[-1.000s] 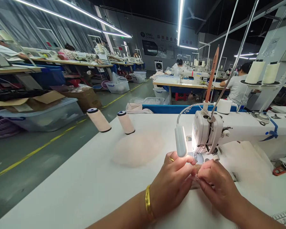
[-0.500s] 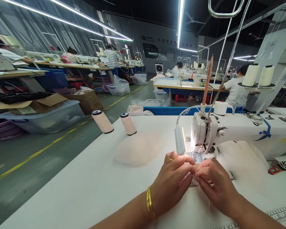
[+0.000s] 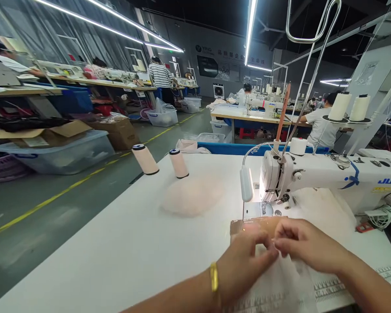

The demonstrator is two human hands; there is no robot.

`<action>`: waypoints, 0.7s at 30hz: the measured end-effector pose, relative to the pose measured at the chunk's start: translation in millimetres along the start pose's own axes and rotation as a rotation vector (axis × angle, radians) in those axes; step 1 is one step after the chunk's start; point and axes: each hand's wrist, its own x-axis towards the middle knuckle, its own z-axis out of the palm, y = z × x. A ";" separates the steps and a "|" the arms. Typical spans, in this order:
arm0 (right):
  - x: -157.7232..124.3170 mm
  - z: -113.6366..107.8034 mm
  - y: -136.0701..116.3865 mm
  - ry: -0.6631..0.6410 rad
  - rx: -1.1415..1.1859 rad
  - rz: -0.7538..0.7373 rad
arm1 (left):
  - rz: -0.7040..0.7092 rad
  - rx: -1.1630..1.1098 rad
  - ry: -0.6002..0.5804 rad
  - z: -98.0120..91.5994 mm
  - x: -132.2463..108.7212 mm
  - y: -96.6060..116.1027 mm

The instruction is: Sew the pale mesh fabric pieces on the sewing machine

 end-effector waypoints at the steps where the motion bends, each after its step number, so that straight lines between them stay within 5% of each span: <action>1: 16.7 0.3 5.3 0.032 -0.118 0.033 | -0.063 0.121 0.028 0.3 7.5 -5.3; 4: 55.6 4.2 17.5 0.098 -0.257 0.018 | -0.079 0.395 0.123 1.6 22.8 -20.7; 8: 74.1 10.2 20.2 0.204 -0.415 -0.016 | 0.060 0.519 0.199 1.7 25.1 -33.0; 15: 72.0 16.1 27.5 0.287 -0.591 -0.024 | 0.546 0.558 0.341 -0.2 25.3 -42.9; 18: 62.1 20.0 40.7 0.405 -0.783 -0.172 | 0.552 0.524 0.363 -0.7 25.7 -45.3; 21: 52.3 23.7 52.3 0.532 -0.958 -0.512 | 0.550 0.526 0.366 -0.7 26.3 -46.7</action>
